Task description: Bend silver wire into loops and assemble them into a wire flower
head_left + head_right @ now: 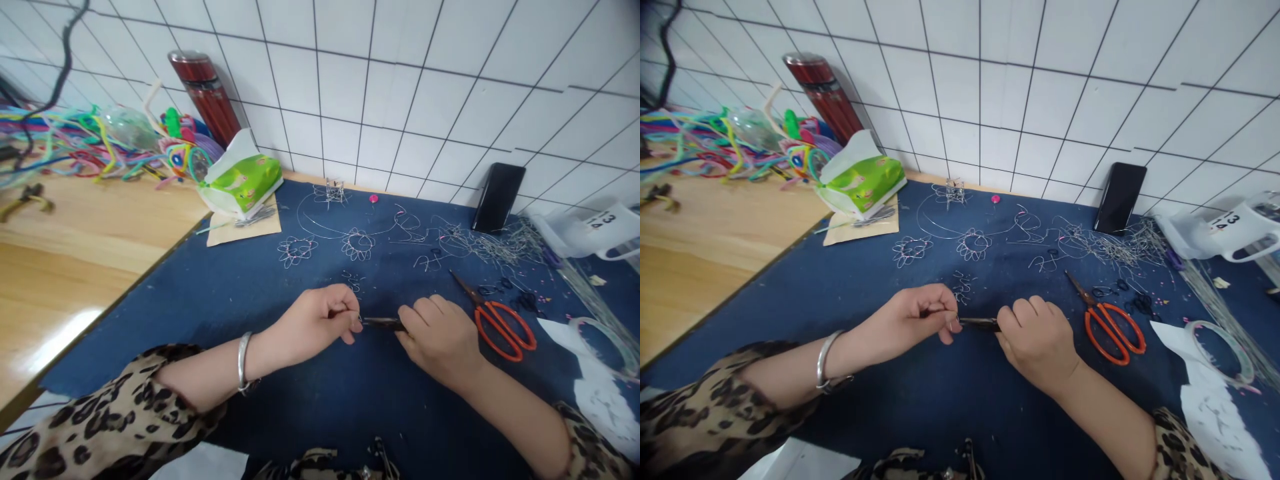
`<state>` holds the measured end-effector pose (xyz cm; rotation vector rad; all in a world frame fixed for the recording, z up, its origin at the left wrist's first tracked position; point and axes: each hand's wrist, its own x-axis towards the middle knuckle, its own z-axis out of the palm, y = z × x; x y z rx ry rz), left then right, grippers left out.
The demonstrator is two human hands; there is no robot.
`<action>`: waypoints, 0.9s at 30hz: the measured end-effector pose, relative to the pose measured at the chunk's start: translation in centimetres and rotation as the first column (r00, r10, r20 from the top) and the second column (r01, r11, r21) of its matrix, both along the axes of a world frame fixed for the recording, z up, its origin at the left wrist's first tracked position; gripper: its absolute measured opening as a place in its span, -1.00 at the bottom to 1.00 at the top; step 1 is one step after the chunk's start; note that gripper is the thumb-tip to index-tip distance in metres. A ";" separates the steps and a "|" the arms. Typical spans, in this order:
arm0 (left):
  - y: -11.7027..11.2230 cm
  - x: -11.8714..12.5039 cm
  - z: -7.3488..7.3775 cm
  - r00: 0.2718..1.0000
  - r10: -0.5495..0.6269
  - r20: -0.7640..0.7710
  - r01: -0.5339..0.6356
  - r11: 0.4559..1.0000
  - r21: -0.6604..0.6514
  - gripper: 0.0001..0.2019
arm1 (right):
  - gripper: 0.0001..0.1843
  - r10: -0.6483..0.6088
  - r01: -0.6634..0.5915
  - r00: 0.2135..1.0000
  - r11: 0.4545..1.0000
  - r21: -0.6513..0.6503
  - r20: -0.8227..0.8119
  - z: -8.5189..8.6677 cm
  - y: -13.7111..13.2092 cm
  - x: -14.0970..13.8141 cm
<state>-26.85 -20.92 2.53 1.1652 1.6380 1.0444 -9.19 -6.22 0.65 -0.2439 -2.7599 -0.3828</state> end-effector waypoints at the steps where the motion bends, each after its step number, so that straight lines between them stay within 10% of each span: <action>1: 0.1 -0.1 0.0 0.996 0.024 0.085 -0.022 0.999 -0.026 -0.94 | -0.82 -0.003 0.004 1.000 1.000 0.022 -0.019 0.0 0.1 0.0; 10: 0.4 -0.2 -0.9 0.919 0.064 0.389 -0.025 0.994 -0.106 -0.93 | -0.84 0.117 -0.105 0.992 0.977 0.185 -0.053 0.3 -0.1 0.0; 27: 0.4 0.0 -0.6 0.910 0.088 0.405 -0.036 0.990 -0.134 -0.94 | -0.84 0.163 -0.141 0.984 0.961 0.239 -0.075 0.2 -0.3 -0.3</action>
